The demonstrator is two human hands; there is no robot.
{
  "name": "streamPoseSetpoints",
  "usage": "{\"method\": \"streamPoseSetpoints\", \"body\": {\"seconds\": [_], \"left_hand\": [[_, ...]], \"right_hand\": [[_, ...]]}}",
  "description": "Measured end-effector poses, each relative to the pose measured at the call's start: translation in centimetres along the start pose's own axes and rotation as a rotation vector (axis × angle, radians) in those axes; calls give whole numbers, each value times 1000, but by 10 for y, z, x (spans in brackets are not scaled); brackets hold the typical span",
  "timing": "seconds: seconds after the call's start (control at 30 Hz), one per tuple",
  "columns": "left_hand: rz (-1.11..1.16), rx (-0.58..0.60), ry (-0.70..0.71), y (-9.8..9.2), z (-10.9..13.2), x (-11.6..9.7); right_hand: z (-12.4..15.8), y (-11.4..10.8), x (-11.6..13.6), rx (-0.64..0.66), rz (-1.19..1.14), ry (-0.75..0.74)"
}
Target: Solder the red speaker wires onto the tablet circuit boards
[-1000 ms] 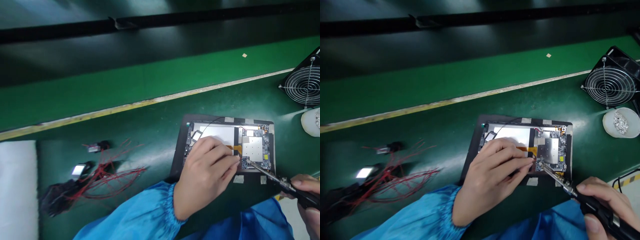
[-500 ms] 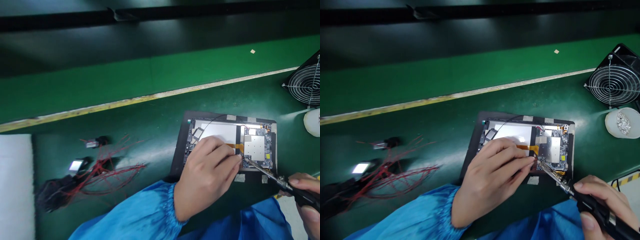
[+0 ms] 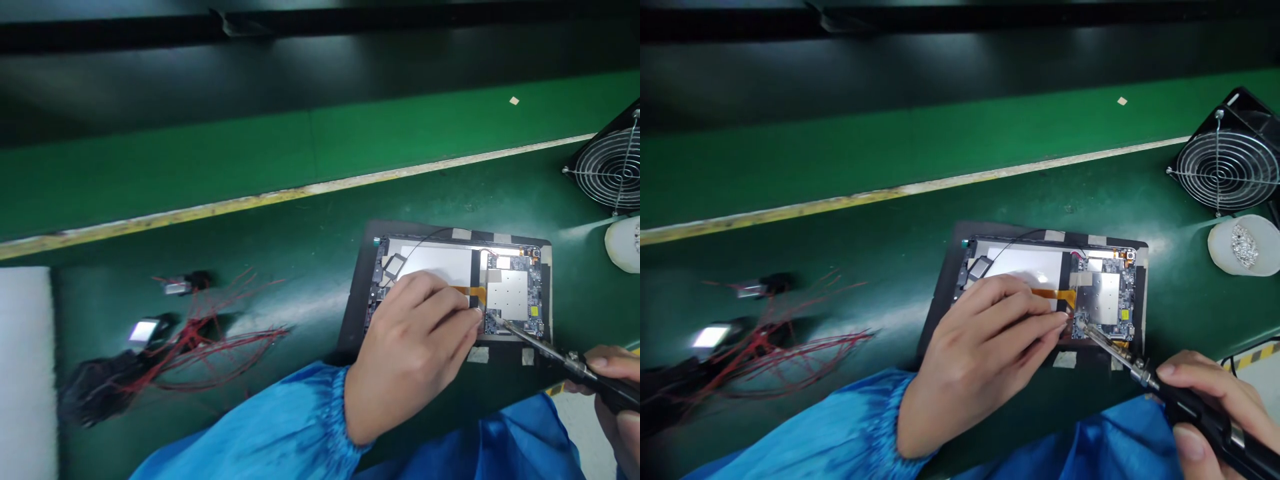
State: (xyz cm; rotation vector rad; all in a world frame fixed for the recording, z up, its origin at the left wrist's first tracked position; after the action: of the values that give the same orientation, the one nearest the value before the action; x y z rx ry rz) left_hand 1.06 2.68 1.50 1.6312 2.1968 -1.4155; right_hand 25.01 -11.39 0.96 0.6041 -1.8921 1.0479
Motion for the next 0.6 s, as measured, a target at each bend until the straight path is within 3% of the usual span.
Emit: {"method": "streamPoseSetpoints", "body": {"seconds": [0.17,0.6], "left_hand": [[22,14,-16,-2,-3,0],[-21,-4,7,-4,-4,-4]], "right_hand": [[-3,4,7,-63,10,51],[-14,13,21,-17,63,-31]]}}
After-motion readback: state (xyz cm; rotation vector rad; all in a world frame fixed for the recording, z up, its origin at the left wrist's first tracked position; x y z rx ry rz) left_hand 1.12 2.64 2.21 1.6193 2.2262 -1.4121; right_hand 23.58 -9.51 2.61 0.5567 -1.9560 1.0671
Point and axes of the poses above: each hand's wrist, its own z-axis away from the middle knuckle, its own y-axis out of the palm, x = y × z, the point moved 6 cm from there along -z, towards the middle knuckle, and after that the axes turned 11 degrees about -x, right-handed, at the moved point
